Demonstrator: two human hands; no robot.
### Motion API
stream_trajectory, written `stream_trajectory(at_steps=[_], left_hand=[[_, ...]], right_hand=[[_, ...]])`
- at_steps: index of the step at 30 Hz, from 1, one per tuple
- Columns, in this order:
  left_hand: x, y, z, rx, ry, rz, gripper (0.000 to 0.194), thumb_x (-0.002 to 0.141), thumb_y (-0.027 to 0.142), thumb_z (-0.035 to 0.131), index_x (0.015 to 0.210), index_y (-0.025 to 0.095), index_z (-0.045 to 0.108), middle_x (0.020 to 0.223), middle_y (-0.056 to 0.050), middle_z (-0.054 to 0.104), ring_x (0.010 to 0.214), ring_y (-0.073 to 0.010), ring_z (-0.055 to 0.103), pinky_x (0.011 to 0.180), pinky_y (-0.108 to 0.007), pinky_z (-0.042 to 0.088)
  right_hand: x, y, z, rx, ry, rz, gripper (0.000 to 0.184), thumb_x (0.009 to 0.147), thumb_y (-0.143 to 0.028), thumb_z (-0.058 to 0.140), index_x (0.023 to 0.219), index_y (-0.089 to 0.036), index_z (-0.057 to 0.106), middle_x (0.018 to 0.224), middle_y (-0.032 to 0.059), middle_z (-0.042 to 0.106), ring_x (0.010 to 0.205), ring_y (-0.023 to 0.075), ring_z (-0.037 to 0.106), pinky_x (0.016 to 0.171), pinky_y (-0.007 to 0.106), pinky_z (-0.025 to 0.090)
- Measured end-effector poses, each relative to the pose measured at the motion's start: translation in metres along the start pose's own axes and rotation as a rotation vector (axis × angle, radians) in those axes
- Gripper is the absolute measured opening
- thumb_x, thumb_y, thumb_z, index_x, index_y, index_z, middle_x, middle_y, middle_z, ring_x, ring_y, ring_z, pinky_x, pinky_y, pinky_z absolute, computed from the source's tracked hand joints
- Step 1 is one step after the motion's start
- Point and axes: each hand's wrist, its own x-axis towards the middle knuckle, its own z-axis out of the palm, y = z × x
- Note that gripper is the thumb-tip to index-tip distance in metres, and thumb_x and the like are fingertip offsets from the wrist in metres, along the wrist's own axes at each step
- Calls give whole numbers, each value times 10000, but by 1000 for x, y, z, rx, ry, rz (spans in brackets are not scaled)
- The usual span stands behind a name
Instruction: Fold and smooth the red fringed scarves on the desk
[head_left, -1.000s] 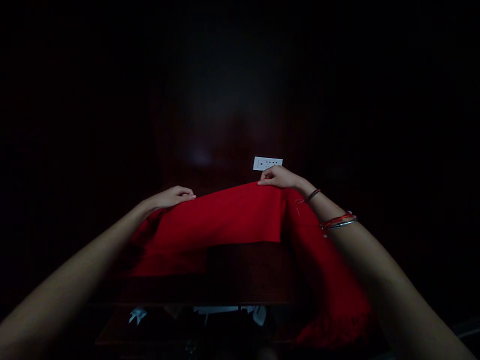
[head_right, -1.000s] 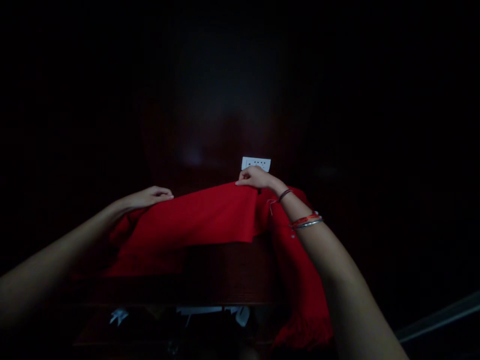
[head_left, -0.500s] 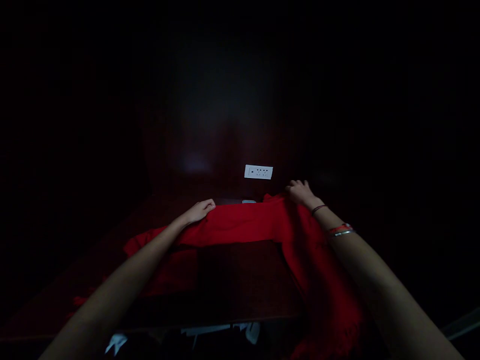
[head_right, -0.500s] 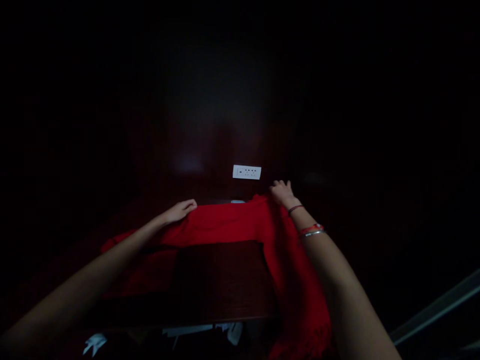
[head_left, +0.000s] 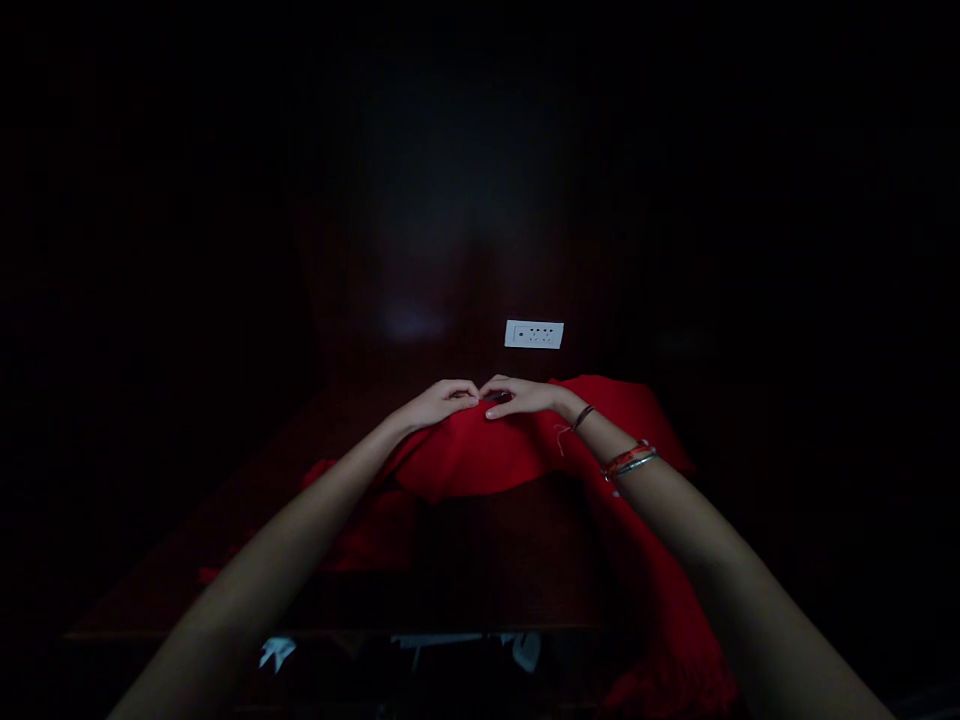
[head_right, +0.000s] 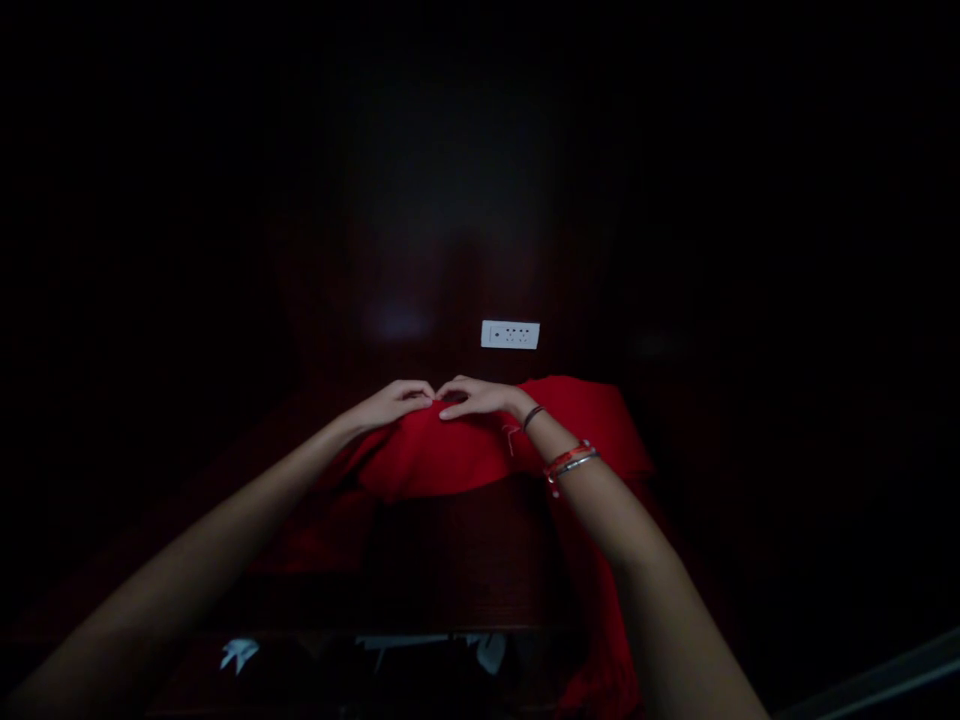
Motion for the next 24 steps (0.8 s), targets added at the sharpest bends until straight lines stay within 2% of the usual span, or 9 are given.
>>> stream_trajectory(at_steps=[4, 7, 9, 12, 15, 19, 22, 24], left_hand=[[3, 9, 7, 51, -79, -6, 229, 720, 329, 476, 840, 139, 523, 775, -8, 551, 710, -113, 491, 649, -222, 371], [-7, 4, 7, 298, -175, -44, 252, 688, 305, 524, 901, 171, 530, 801, 3, 564, 720, -123, 502, 668, -226, 373], [-18, -7, 5, 481, -182, -64, 217, 712, 261, 489, 907, 184, 545, 837, -8, 568, 761, -139, 504, 711, -237, 368], [-39, -27, 5, 633, -64, -88, 268, 730, 144, 394, 949, 168, 546, 924, -41, 549, 865, -151, 484, 791, -240, 343], [-61, -45, 9, 691, 71, -134, 359, 693, 86, 368, 1003, 157, 534, 966, -53, 528, 919, -153, 460, 840, -244, 318], [-85, -63, 27, 643, 94, -236, 354, 743, 150, 325, 1041, 195, 512, 962, -28, 555, 886, -147, 492, 806, -241, 345], [-90, -66, 34, 595, 83, -339, 320, 777, 192, 286, 985, 187, 528, 915, -24, 583, 823, -146, 530, 738, -218, 378], [-85, -59, 22, 683, 195, -372, 311, 775, 172, 278, 965, 156, 524, 888, -47, 582, 810, -154, 533, 724, -221, 381]], right_hand=[[-11, -2, -11, 127, -114, 49, 279, 659, -411, 530, 721, -139, 542, 623, -31, 462, 600, 79, 402, 564, 215, 310], [-26, -5, -23, 140, -44, 81, 279, 627, -403, 560, 643, -129, 513, 553, -48, 426, 526, 61, 355, 503, 204, 265], [-40, -9, -35, 141, 56, 98, 276, 626, -400, 560, 632, -129, 501, 530, -54, 410, 501, 55, 339, 479, 200, 244], [-64, -14, -55, 150, 214, 125, 267, 634, -396, 547, 646, -133, 500, 533, -53, 416, 490, 53, 343, 466, 198, 238], [-88, -13, -71, 118, 280, 177, 258, 618, -389, 558, 641, -138, 506, 554, -46, 442, 504, 58, 373, 477, 201, 261], [-114, -6, -90, 11, 306, 254, 251, 589, -392, 576, 629, -148, 541, 577, -24, 491, 544, 79, 427, 517, 219, 315], [-128, -5, -106, -40, 352, 296, 241, 583, -396, 586, 638, -161, 567, 600, -7, 519, 570, 97, 453, 541, 234, 344], [-136, -4, -116, -53, 381, 331, 240, 581, -397, 592, 639, -166, 571, 601, -2, 523, 561, 100, 454, 532, 237, 348]])
